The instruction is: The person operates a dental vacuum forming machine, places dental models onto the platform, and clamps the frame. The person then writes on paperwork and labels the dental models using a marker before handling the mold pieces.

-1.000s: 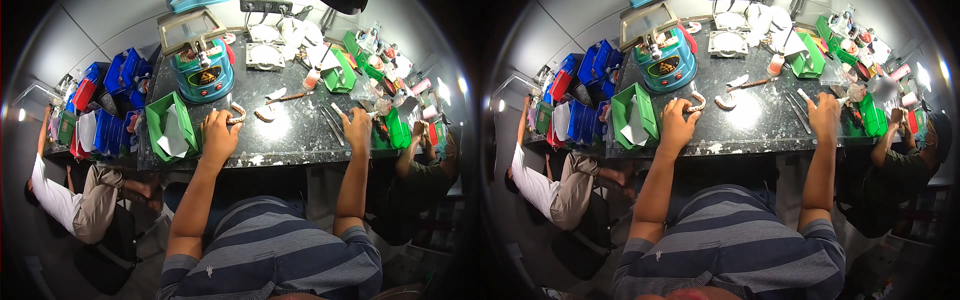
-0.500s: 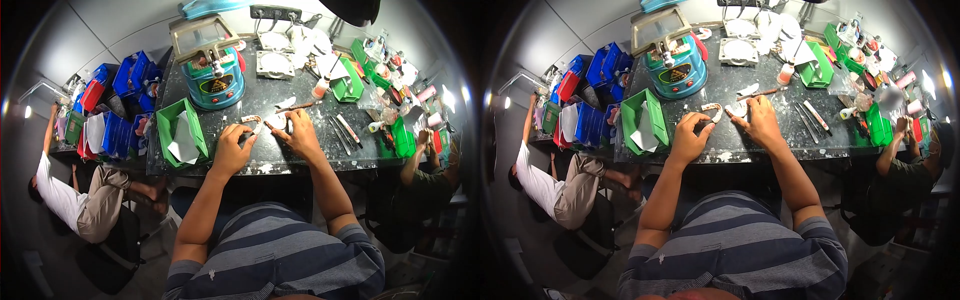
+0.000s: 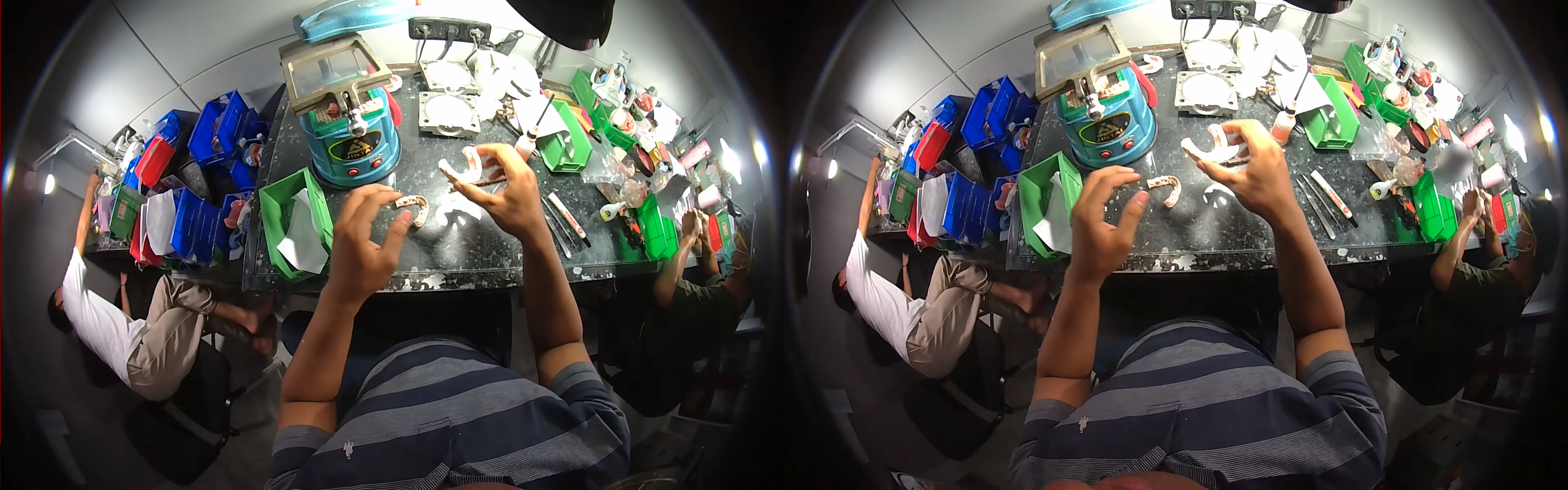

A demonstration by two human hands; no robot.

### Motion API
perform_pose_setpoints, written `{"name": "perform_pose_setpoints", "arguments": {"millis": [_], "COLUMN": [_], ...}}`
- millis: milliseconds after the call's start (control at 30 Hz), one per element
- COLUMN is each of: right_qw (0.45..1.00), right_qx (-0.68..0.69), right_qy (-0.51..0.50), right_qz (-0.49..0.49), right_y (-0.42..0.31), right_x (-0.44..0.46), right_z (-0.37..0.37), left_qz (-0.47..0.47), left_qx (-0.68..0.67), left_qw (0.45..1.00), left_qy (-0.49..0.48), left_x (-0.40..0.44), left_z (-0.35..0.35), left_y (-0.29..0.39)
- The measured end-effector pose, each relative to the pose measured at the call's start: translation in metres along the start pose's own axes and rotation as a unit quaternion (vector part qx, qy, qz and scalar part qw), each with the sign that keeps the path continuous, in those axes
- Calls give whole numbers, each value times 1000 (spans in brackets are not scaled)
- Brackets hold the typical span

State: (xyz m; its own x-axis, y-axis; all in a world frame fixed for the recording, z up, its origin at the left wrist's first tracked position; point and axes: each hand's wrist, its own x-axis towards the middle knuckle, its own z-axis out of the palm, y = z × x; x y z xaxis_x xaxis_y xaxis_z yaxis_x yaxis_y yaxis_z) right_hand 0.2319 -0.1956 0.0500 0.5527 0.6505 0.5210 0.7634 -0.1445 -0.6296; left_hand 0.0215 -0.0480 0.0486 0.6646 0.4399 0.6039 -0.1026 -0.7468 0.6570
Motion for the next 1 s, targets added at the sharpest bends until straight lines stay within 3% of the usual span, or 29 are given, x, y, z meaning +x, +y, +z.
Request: {"name": "perform_pose_setpoints", "arguments": {"millis": [167, 300, 433, 567, 667, 833, 900, 1000], "right_qw": [999, 982, 968, 970, 969, 976, 979, 980], "right_qx": [23, -20, -68, -84, -123, -121, -79, -65], "right_qy": [-24, -168, -222, -205, -192, -175, -186, -188], "right_qz": [8, 85, 101, 100, 93, 40, 13, 5], "right_y": [-6, 7, 23, 33, 36, 20, 7, -5], "right_x": [4, -25, -54, -60, -61, -48, -31, -5], "right_z": [0, 0, -1, -6, -10, -12, -7, 21], "left_qz": [-3, 28, -64, -108, -154, -108, -216, -177], "left_qx": [-33, -2, -35, -9, 200, 185, 106, 179], "left_qw": [998, 995, 986, 979, 965, 970, 963, 955], "left_qy": [44, 93, 153, 172, 73, 114, 125, 155], "left_x": [-14, -27, -16, -9, -13, -39, -43, -38], "left_z": [-25, -58, -102, -121, -111, -104, -103, -99], "left_y": [11, 6, -28, -52, -52, -93, -98, -114]}}
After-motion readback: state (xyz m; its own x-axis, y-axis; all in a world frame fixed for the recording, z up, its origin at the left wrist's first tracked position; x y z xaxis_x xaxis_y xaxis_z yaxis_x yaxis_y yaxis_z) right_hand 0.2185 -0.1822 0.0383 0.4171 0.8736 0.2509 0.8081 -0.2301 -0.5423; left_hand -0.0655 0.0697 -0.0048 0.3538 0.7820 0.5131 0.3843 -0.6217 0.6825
